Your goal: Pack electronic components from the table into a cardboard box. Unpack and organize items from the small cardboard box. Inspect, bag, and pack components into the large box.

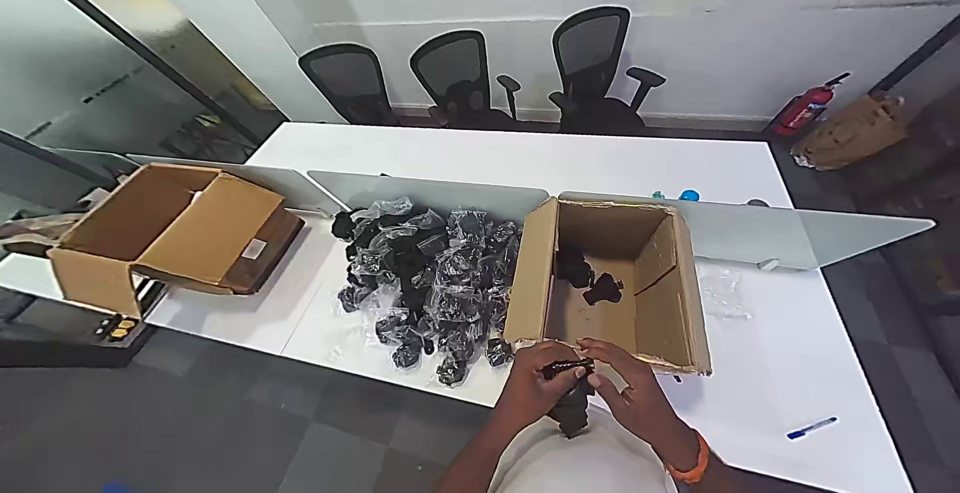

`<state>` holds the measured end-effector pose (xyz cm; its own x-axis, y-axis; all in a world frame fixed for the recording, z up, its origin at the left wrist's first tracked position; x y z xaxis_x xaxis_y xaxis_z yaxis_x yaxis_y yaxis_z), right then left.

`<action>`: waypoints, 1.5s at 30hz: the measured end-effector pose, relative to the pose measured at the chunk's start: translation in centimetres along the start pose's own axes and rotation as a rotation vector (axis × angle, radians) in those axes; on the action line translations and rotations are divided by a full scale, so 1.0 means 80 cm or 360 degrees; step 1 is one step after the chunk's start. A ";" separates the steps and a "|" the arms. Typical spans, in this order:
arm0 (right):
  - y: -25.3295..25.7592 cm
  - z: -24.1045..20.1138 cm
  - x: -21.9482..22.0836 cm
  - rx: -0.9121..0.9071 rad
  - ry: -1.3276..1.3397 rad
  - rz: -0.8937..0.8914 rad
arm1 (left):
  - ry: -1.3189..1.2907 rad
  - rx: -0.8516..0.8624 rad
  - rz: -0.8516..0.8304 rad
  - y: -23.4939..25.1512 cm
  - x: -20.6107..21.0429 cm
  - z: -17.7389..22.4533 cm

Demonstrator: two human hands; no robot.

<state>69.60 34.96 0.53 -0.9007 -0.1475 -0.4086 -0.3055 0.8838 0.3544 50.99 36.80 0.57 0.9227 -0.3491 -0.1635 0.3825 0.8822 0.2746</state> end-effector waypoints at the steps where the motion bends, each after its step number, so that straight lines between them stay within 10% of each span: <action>1: 0.002 -0.003 0.005 -0.0028 -0.0093 -0.0058 | -0.0024 -0.0027 -0.0021 -0.003 -0.008 0.000; 7: 0.014 -0.028 0.041 -0.0085 -0.0633 0.0006 | -0.0063 -0.0017 -0.0227 -0.014 -0.041 0.004; 13: 0.016 -0.026 0.070 0.0483 -0.0193 -0.0003 | -0.0008 0.0063 -0.0260 -0.017 -0.073 -0.002; 22: 0.019 -0.060 0.086 -0.0180 -0.0205 0.0076 | -0.0045 0.0093 -0.0229 -0.032 -0.100 -0.001; 33: 0.023 -0.050 0.137 0.0365 0.0162 -0.0030 | -0.0080 0.0211 -0.0270 -0.053 -0.122 -0.001; 45: 0.023 -0.068 0.127 -0.0117 -0.0132 0.0134 | -0.0243 0.0090 -0.0260 -0.062 -0.132 -0.005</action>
<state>58.16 32.68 1.59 -0.8964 -0.0340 -0.4419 -0.2542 0.8562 0.4498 39.32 36.23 0.55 0.8434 -0.5332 -0.0663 0.5253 0.7925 0.3099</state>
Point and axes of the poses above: each hand's wrist, its own y-axis towards the middle knuckle, its own x-axis out of the palm, z = x × y, the point moved 5 cm from there along y, towards the middle knuckle, and after that the axes turned 1 degree about -z, right-handed, at the moved point
